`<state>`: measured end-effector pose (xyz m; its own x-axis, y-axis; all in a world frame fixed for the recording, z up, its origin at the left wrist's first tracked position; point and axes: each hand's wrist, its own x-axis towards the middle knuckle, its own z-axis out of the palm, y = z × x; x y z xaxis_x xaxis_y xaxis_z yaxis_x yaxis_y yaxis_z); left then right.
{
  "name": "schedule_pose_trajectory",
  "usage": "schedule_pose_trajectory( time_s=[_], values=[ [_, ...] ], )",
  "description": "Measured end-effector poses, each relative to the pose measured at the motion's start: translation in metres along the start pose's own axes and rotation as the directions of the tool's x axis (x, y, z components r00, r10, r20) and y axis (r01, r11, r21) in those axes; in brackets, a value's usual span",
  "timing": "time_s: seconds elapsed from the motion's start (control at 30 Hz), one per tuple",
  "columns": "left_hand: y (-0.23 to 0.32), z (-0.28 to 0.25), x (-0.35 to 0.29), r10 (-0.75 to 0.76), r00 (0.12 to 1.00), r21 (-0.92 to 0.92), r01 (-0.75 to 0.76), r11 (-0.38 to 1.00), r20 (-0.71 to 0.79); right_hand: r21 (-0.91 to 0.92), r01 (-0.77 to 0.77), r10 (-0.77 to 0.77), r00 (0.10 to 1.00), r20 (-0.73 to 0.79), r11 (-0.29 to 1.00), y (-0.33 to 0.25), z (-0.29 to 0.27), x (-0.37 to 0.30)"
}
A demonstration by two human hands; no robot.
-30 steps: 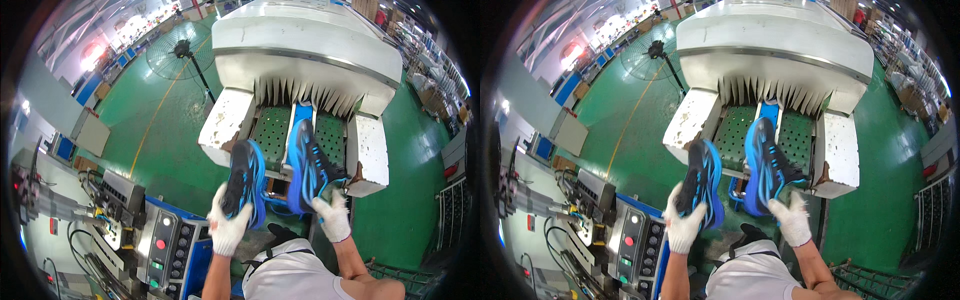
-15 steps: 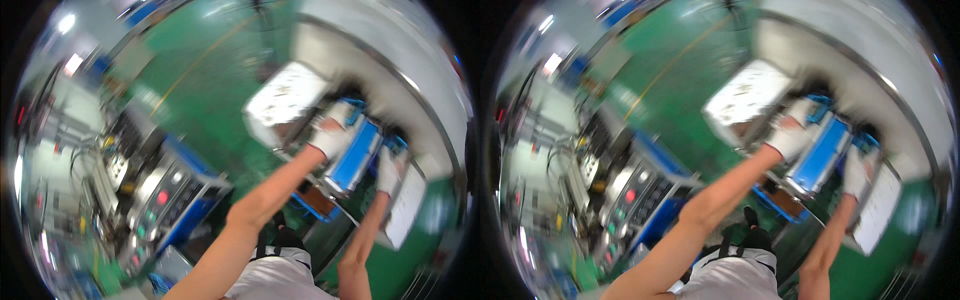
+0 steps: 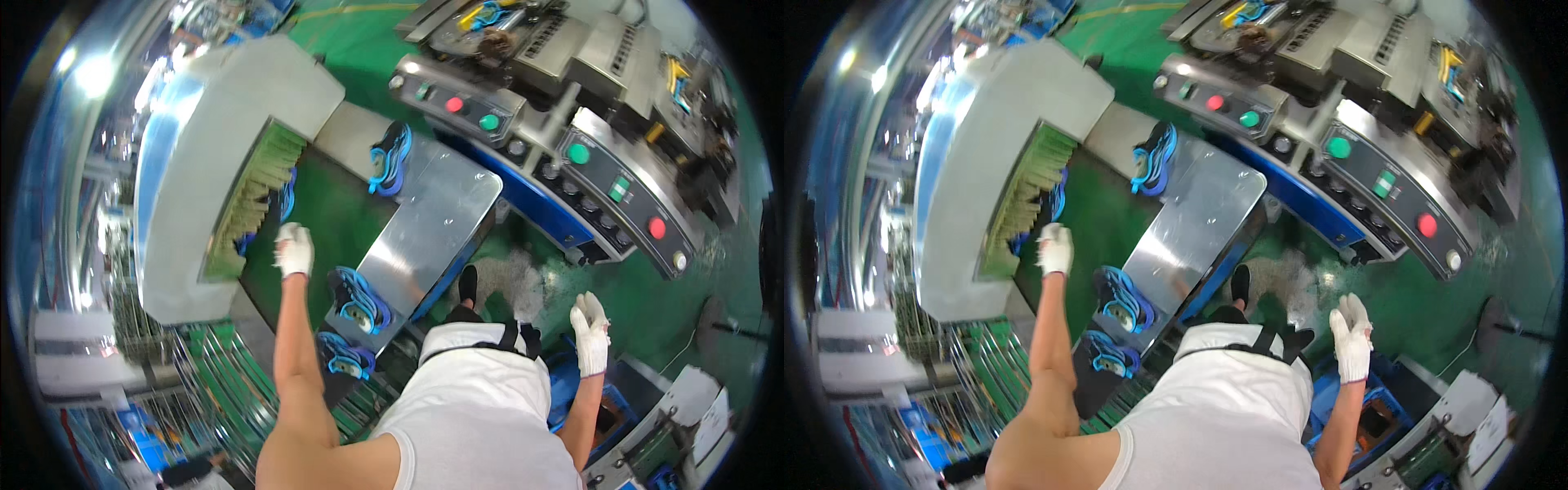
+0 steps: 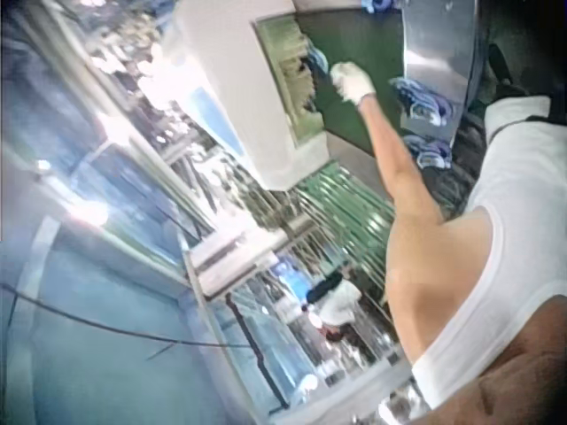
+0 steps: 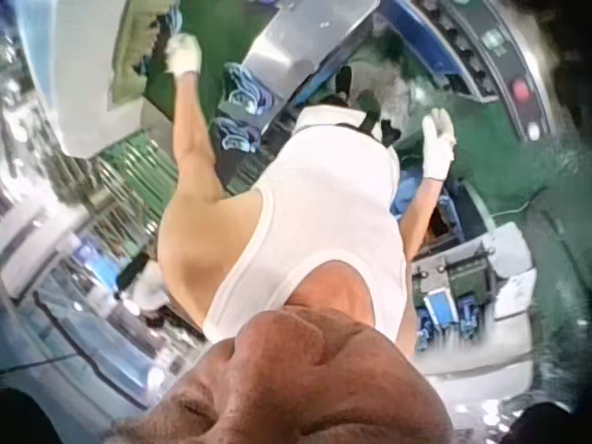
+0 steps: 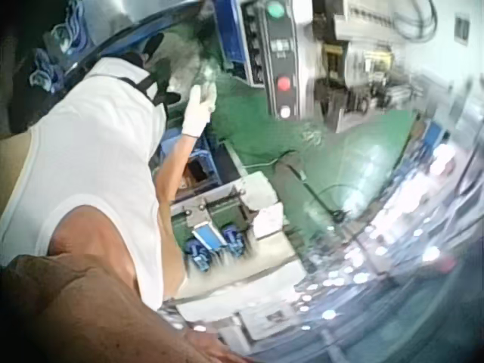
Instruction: The person places shoes into the pressing machine molds, operates the machine buttons, removes the pressed shoes, and loads them onto the conveyor belt.
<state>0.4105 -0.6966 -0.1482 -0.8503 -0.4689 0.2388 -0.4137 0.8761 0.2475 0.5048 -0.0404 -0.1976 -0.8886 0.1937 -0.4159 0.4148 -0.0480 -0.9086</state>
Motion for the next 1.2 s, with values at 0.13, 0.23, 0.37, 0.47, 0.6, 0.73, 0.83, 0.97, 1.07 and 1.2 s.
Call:
schedule_pose_trajectory(
  time_s=[0.13,0.23,0.37,0.47,0.6,0.73,0.83,0.97,1.07,1.2],
  values=[
    [-0.084,-0.046,-0.036,-0.197,0.980,-0.117,0.198,0.973,0.018,-0.206,-0.084,0.088,0.996,0.009,0.975,-0.023,0.089,0.041],
    [-0.072,-0.027,-0.108,-0.296,0.867,-0.320,0.435,0.842,0.401,-0.369,-0.074,0.111,0.990,0.081,0.926,-0.024,0.142,0.068],
    [-0.073,0.039,-0.162,0.070,0.960,-0.199,-0.015,0.980,0.271,-0.523,-0.040,0.155,0.972,0.178,0.851,-0.045,0.218,0.089],
    [-0.106,0.067,-0.147,-0.003,0.961,-0.387,0.114,0.915,0.276,-0.681,-0.002,0.219,0.948,0.232,0.732,-0.065,0.270,0.095],
    [-0.140,0.079,-0.094,0.017,0.974,-0.391,0.075,0.917,0.228,-0.650,0.046,0.222,0.920,0.324,0.759,-0.038,0.288,0.123],
    [-0.135,0.060,-0.054,-0.528,0.740,-0.310,0.661,0.683,0.416,-0.726,0.122,0.276,0.872,0.404,0.677,-0.047,0.320,0.134],
    [-0.123,0.051,-0.040,-0.640,0.654,-0.320,0.756,0.571,0.403,-0.696,0.199,0.227,0.853,0.470,0.690,-0.044,0.325,0.138],
    [-0.078,0.032,-0.011,-0.526,0.753,-0.316,0.649,0.692,0.395,-0.661,0.327,0.063,0.867,0.494,0.676,-0.036,0.308,0.147],
    [-0.065,0.044,-0.020,-0.300,0.891,-0.484,0.439,0.757,0.340,-0.750,0.245,0.222,0.858,0.462,0.614,-0.075,0.318,0.139],
    [0.014,0.083,-0.004,0.001,0.970,-0.535,0.133,0.834,0.244,-0.763,0.210,0.231,0.874,0.427,0.612,-0.075,0.297,0.148]
  ],
)
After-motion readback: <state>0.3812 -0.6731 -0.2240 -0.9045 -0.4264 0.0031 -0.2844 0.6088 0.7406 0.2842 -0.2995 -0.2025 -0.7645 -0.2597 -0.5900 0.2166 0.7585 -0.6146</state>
